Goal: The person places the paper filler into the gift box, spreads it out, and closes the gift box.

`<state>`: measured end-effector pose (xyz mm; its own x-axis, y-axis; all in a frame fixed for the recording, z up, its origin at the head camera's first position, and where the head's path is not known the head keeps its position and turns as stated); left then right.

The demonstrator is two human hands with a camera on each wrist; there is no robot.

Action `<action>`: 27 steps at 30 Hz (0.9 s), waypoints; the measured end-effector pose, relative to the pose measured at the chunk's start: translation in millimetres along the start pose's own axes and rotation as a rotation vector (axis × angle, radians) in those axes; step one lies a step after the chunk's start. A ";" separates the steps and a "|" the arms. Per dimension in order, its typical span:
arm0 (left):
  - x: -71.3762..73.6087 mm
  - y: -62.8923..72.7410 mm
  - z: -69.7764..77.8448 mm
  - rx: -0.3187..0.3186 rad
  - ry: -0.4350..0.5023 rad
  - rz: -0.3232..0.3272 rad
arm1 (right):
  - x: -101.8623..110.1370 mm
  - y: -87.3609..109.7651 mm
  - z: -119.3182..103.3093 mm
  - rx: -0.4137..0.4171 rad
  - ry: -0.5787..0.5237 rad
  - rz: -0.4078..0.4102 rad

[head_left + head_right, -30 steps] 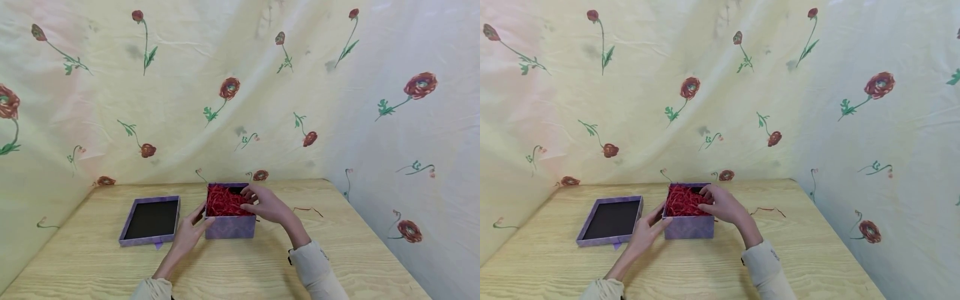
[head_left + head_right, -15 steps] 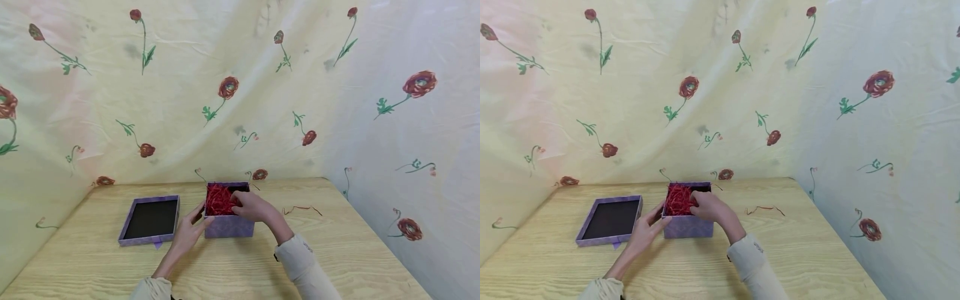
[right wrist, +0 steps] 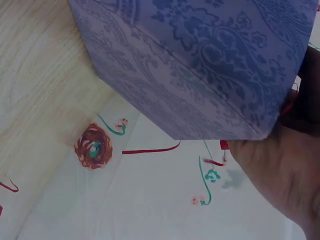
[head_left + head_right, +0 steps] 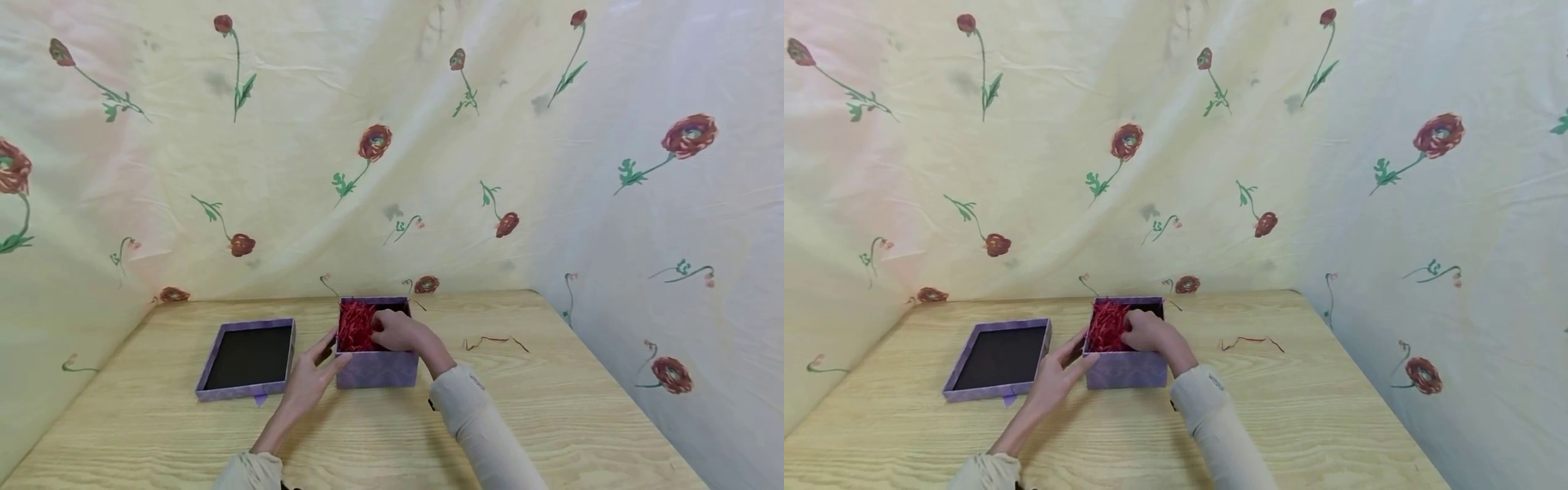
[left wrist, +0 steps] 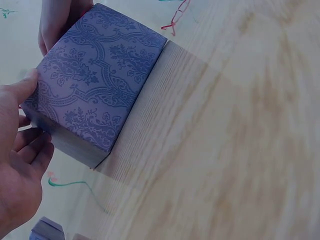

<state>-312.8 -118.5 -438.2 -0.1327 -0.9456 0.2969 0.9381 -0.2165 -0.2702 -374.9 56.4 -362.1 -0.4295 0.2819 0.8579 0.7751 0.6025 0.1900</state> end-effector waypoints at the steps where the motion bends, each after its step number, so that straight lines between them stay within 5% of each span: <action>1: 0.1 -0.2 -0.1 0.003 0.001 0.001 | -0.9 -1.1 0.0 -0.006 -0.002 0.001; 9: 1.1 -0.5 0.2 0.006 0.001 0.007 | -6.1 -3.7 -1.7 -0.046 -0.015 -0.002; 16: 0.6 0.5 -0.2 0.006 -0.002 0.001 | -0.1 13.8 -8.1 0.063 0.008 0.084; 27: 0.5 0.0 -0.5 0.002 -0.016 0.013 | 19.9 52.4 -5.1 0.146 -0.174 0.167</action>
<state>-313.0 -119.1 -438.5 -0.1156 -0.9442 0.3083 0.9402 -0.2041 -0.2727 -340.4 89.9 -332.7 -0.3846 0.5029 0.7741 0.7722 0.6348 -0.0287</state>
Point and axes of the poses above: each hand's wrist, its own y-axis away from the middle knuckle, its own x-axis out of the back of the hand, z = x × y, the point moved 5 cm from there along -y, towards the middle knuckle, and after that the axes turned 10 degrees about -z, right-handed, at the moved point
